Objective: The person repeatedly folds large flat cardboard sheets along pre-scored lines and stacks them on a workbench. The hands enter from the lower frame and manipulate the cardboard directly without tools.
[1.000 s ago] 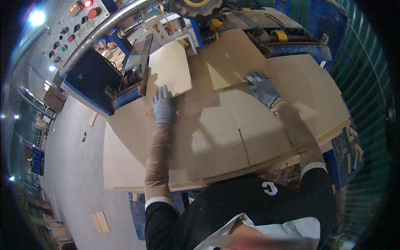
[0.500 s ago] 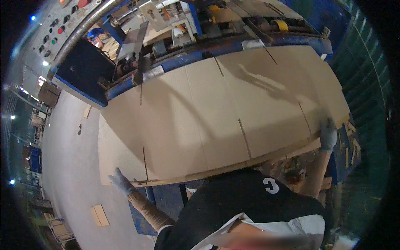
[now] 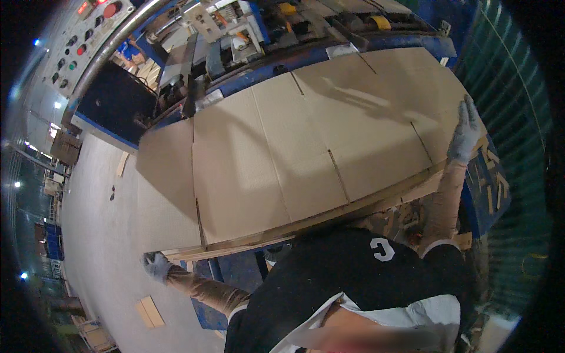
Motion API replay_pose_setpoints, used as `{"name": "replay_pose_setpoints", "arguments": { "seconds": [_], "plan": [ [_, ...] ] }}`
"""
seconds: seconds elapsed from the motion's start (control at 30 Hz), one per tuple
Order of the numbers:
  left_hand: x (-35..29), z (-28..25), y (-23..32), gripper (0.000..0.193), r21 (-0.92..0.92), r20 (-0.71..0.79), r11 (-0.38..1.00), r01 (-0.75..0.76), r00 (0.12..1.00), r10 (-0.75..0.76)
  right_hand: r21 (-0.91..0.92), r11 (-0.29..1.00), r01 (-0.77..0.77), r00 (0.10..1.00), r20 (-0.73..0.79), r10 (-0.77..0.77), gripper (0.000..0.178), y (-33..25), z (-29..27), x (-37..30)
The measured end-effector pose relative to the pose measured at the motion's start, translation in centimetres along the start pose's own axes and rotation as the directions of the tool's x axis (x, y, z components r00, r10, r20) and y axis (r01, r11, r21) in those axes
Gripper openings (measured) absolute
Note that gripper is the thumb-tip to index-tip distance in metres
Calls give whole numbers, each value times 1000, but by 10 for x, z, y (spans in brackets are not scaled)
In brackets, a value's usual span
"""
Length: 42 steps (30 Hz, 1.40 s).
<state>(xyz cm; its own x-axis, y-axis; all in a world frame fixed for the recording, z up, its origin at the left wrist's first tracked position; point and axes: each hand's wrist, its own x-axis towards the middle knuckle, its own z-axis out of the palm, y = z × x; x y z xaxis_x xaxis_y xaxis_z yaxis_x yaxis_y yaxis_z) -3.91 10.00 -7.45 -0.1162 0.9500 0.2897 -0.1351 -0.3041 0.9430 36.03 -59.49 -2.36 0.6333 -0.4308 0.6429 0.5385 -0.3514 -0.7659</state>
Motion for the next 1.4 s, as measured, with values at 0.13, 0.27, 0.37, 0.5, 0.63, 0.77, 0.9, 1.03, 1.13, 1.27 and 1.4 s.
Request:
{"name": "replay_pose_setpoints", "arguments": {
  "seconds": [0.13, 0.27, 0.37, 0.5, 0.63, 0.77, 0.9, 1.03, 1.13, 1.27, 1.4],
  "plan": [
    [35, -7, 30, 49, -61, 400, 993, -100, 909, 116, -528, 846, 71, 992, -49, -114, 36, -16, -3, 1],
    [80, 11, 75, 51, 52, 572, 950, -309, 789, 225, -494, 869, -26, 987, -151, -57, 45, 10, -21, -31],
    [101, 43, 100, 51, -26, 568, 935, -354, 764, 306, -105, 982, -158, 966, -223, 132, 52, 43, -35, -41],
    [67, 64, 105, 49, -368, 487, 872, 323, 866, -115, 23, 982, -185, 973, -136, 187, 45, 43, -53, -11],
    [-7, 50, 74, 45, -294, 548, 925, 239, 835, -42, 136, 956, -260, 964, -18, 265, 38, -33, -55, -9],
    [-76, 35, 60, 43, -24, 560, 996, -87, 824, 86, -506, 850, -150, 988, -52, 143, 29, -109, -42, -87],
    [-155, 59, 80, 49, -60, 907, 691, -720, 249, 339, -154, 877, 456, 780, 544, -310, 28, -114, -28, -154],
    [-206, 99, 92, 52, -253, 964, 449, -857, -183, 194, -126, 795, 594, 451, 870, -200, 34, -95, -19, -159],
    [-216, 112, 94, 47, -247, 969, 408, -879, -229, 93, -25, 801, 598, 331, 918, -218, 35, -93, -13, -144],
    [-212, 116, 89, 45, -244, 970, 398, -884, -229, 87, 56, 761, 646, 181, 958, -223, 39, -92, -1, -127],
    [-199, 127, 80, 45, -255, 966, 327, -910, -221, 138, -1, 739, 674, 73, 995, -65, 55, -65, 20, -99]
  ]
}}
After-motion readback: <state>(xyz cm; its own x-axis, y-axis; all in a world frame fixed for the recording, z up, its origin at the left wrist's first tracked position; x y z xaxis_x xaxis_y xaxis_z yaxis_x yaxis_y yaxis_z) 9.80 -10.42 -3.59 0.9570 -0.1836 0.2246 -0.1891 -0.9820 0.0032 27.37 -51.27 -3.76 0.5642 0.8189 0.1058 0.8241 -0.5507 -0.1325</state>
